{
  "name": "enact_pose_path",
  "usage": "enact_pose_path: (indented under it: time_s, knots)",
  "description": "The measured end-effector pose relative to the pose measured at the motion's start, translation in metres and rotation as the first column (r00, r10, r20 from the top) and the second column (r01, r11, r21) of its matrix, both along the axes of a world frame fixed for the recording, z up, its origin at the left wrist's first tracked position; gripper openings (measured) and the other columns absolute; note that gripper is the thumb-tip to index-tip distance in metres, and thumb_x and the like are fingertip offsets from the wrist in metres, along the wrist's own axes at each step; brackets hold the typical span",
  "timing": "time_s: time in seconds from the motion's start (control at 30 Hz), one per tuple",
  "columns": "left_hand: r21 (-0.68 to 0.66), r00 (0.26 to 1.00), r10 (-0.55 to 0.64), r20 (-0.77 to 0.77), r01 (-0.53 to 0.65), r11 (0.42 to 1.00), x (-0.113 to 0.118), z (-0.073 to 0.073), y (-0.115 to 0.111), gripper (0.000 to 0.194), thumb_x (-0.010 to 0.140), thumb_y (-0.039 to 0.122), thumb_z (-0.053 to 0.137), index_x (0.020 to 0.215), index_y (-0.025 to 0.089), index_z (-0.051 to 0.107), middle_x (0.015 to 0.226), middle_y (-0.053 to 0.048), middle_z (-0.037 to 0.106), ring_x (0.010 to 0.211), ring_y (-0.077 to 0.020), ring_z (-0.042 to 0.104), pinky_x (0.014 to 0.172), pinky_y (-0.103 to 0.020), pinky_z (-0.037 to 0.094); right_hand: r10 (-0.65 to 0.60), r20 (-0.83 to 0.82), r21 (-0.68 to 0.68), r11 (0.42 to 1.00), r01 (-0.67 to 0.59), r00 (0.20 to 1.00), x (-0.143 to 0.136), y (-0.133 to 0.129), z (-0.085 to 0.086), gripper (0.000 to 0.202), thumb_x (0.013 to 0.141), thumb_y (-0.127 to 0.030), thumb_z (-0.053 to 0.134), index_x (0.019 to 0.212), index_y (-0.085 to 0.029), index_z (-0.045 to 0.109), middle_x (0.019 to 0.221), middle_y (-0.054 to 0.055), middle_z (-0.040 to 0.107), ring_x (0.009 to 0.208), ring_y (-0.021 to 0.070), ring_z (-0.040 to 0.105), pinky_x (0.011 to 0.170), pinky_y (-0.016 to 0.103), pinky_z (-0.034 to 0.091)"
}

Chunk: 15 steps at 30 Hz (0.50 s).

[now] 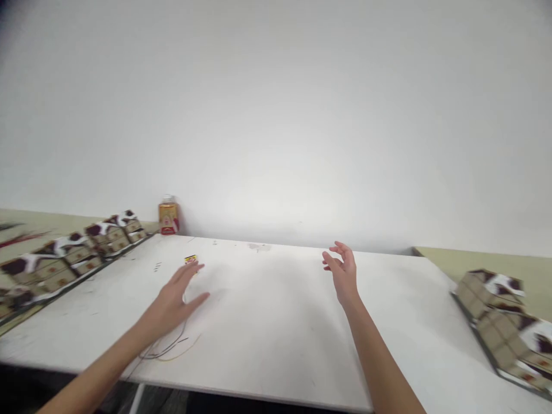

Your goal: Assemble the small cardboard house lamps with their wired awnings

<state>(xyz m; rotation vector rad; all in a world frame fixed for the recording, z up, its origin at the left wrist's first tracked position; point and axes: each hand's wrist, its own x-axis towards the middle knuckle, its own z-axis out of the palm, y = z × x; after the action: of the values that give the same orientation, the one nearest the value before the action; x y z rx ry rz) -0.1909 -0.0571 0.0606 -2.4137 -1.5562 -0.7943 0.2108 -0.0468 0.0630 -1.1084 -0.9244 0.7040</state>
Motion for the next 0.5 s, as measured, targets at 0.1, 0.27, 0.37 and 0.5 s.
enact_pose_path:
  time_s: [0.1, 0.27, 0.37, 0.5]
  knots:
    - [0.022, 0.992, -0.123, 0.004, 0.123, 0.992, 0.059, -0.026, -0.025, 0.050, 0.084, 0.042, 0.051, 0.131, 0.024, 0.043, 0.137, -0.012, 0.047, 0.123, -0.0272, 0.049, 0.100, -0.045, 0.043, -0.143, 0.045, 0.050, 0.989, 0.140, 0.989, 0.030, -0.029, 0.017, 0.060, 0.063, -0.050, 0.076, 0.114, -0.027, 0.052, 0.106, 0.002, 0.053, 0.070, 0.0130, 0.058, 0.062, 0.030, 0.050]
    - [0.138, 0.959, -0.260, 0.109, 0.245, 0.960, 0.083, -0.059, -0.030, 0.044, 0.082, 0.042, 0.055, 0.123, 0.027, 0.052, 0.127, -0.010, 0.057, 0.112, -0.0268, 0.057, 0.099, -0.045, 0.045, -0.455, 0.259, 0.118, 0.890, 0.440, 0.852, 0.099, -0.096, 0.012, 0.059, 0.064, -0.047, 0.075, 0.114, -0.026, 0.052, 0.106, 0.004, 0.054, 0.076, 0.0157, 0.057, 0.064, 0.031, 0.049]
    - [0.144, 0.935, -0.270, 0.231, 0.242, 0.960, 0.077, -0.061, -0.021, 0.038, 0.081, 0.044, 0.055, 0.115, 0.027, 0.055, 0.119, -0.007, 0.060, 0.107, -0.0254, 0.060, 0.096, -0.042, 0.050, -0.674, 0.371, 0.164, 0.725, 0.669, 0.639, 0.148, -0.142, -0.002, 0.060, 0.065, -0.049, 0.073, 0.115, -0.024, 0.052, 0.107, 0.007, 0.057, 0.084, 0.0207, 0.057, 0.066, 0.033, 0.048]
    - [0.088, 0.914, -0.240, 0.328, 0.223, 0.971, 0.075, -0.052, -0.022, 0.032, 0.080, 0.048, 0.055, 0.106, 0.029, 0.058, 0.112, -0.003, 0.063, 0.099, -0.0229, 0.064, 0.075, -0.033, 0.058, -0.792, 0.535, 0.095, 0.402, 0.911, 0.294, 0.206, -0.178, -0.020, 0.071, 0.068, -0.059, 0.065, 0.124, -0.019, 0.046, 0.118, 0.016, 0.053, 0.100, 0.0301, 0.054, 0.078, 0.043, 0.047]
